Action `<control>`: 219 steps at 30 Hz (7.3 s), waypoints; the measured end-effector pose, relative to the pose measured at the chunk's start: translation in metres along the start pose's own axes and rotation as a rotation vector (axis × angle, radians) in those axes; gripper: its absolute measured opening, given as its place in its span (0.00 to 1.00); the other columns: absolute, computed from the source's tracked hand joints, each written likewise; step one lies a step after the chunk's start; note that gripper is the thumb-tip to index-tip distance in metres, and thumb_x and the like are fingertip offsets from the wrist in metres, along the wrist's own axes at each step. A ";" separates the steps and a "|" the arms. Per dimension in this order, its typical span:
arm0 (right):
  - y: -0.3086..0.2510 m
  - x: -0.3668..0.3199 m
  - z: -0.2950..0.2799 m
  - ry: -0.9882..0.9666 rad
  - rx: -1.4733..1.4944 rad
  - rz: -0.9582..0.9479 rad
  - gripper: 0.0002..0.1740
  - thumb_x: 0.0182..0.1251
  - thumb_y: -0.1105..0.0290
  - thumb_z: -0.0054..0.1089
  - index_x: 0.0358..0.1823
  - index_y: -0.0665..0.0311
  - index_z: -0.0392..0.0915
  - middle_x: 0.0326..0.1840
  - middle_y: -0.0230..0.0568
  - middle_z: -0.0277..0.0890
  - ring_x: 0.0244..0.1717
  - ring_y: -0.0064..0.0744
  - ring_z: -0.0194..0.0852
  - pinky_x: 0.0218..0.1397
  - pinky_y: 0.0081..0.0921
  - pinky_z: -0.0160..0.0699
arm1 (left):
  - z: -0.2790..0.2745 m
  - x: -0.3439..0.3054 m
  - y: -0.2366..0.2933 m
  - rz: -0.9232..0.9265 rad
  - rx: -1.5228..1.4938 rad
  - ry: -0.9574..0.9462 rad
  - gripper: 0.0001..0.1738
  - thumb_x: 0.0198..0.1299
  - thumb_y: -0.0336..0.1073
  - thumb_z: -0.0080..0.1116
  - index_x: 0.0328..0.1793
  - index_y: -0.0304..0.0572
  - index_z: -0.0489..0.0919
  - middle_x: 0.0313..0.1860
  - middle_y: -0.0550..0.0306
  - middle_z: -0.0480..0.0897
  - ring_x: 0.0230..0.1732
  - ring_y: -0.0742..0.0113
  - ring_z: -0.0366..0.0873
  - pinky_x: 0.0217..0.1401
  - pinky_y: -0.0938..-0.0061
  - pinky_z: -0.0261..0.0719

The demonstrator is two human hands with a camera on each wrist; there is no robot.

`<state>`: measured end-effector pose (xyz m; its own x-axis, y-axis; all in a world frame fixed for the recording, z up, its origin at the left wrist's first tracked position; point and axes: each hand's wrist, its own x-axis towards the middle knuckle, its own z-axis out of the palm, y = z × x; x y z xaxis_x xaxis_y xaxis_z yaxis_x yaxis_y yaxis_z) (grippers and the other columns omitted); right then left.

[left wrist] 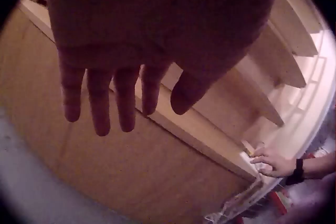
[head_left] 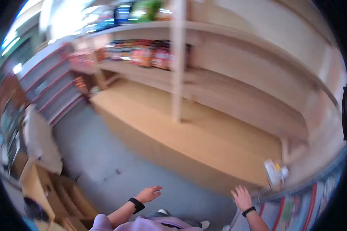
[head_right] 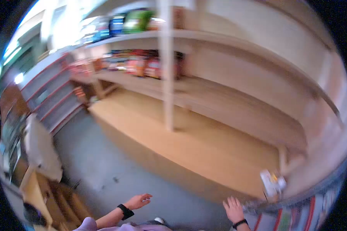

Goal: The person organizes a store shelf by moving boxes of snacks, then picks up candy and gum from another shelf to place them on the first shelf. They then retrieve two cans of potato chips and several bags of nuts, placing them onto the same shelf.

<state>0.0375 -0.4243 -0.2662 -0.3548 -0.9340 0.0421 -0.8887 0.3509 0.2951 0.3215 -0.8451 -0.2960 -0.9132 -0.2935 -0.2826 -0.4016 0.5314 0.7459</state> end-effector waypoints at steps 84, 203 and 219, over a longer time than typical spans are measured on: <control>-1.230 2.070 -0.397 0.383 0.465 -0.866 0.10 0.58 0.69 0.55 0.41 0.55 0.79 0.27 0.38 0.75 0.34 0.39 0.75 0.38 0.37 0.71 | -1.768 -0.009 -0.932 0.450 1.163 1.044 0.13 0.49 0.33 0.63 0.38 0.50 0.70 0.38 0.58 0.79 0.45 0.57 0.80 0.54 0.58 0.78; -1.187 1.892 -0.586 1.364 0.975 0.773 0.46 0.48 0.71 0.73 0.64 0.63 0.50 0.57 0.43 0.65 0.58 0.32 0.65 0.61 0.33 0.68 | -1.945 0.312 -0.892 1.281 -0.178 -0.241 0.46 0.29 0.29 0.72 0.62 0.41 0.65 0.51 0.57 0.75 0.56 0.67 0.72 0.63 0.70 0.67; -1.333 1.444 -0.550 1.804 0.282 1.674 0.40 0.51 0.73 0.70 0.62 0.62 0.53 0.52 0.42 0.69 0.50 0.29 0.72 0.55 0.30 0.74 | -1.440 0.139 -0.645 1.388 -0.380 -1.400 0.48 0.34 0.27 0.76 0.65 0.43 0.61 0.55 0.60 0.72 0.59 0.70 0.68 0.64 0.72 0.66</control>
<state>0.8692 -2.2774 -0.0735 -0.1407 0.8908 0.4320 -0.3232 0.3711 -0.8705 0.5524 -2.3731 0.0518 -0.0178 0.8961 0.4435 0.3511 -0.4097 0.8419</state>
